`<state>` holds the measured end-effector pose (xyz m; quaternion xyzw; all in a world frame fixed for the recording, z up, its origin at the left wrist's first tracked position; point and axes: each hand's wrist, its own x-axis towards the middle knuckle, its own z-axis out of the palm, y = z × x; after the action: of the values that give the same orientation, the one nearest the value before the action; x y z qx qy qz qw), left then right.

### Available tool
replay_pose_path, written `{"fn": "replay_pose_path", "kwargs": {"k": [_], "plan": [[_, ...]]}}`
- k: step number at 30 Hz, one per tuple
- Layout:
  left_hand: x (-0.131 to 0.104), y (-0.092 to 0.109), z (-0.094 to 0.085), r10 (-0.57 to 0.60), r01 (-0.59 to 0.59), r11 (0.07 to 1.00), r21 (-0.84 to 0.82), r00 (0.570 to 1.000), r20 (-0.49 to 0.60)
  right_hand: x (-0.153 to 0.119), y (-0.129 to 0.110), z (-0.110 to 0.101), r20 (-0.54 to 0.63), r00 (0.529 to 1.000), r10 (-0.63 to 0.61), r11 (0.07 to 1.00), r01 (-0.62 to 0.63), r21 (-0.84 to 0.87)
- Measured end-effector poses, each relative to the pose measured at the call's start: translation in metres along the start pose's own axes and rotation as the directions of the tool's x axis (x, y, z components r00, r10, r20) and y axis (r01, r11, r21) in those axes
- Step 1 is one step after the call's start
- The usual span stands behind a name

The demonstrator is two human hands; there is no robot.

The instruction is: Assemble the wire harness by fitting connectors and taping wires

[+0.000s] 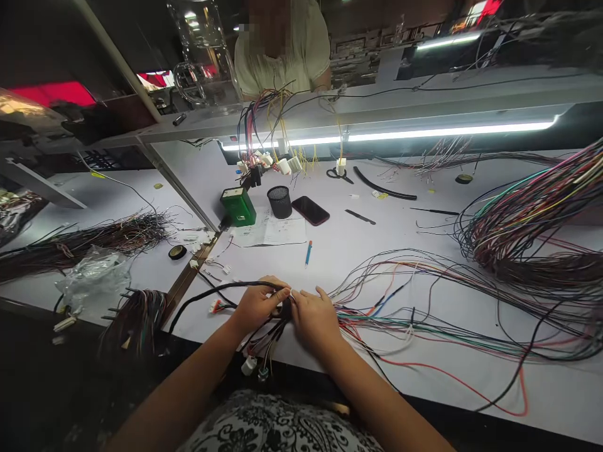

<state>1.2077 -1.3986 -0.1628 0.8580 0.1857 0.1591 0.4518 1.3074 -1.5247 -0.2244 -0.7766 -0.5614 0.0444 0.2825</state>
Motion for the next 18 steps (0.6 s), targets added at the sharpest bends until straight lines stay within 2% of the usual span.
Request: {"fn": "replay_pose_path", "kwargs": {"k": [3, 8, 11, 14, 16, 18], "plan": [[0.000, 0.002, 0.004, -0.073, 0.069, 0.996, -0.058, 0.996, -0.053, 0.001, -0.002, 0.005, -0.047, 0.999, -0.023, 1.000, 0.023, -0.004], [-0.004, 0.000, 0.013, -0.169, 0.150, 0.978, -0.148, 0.978, -0.125, 0.002, 0.005, 0.007, -0.092, 0.995, -0.028, 0.995, 0.037, 0.097], [-0.006, -0.002, 0.014, -0.204, 0.182, 0.966, -0.183, 0.972, -0.115, 0.000, 0.006, 0.005, -0.158, 0.987, -0.011, 0.951, 0.060, 0.304], [-0.010, -0.004, 0.012, -0.225, 0.207, 0.960, -0.188, 0.971, -0.077, -0.003, 0.008, 0.001, -0.179, 0.984, 0.017, 0.845, 0.081, 0.529], [-0.014, -0.004, 0.009, -0.194, 0.182, 0.971, -0.154, 0.979, -0.063, -0.003, 0.013, -0.002, -0.098, 0.990, 0.105, 0.769, -0.018, 0.639], [-0.015, -0.003, 0.006, -0.090, 0.085, 0.992, -0.092, 0.995, -0.043, 0.003, 0.021, -0.005, 0.058, 0.979, 0.196, 0.681, -0.178, 0.710]]}}
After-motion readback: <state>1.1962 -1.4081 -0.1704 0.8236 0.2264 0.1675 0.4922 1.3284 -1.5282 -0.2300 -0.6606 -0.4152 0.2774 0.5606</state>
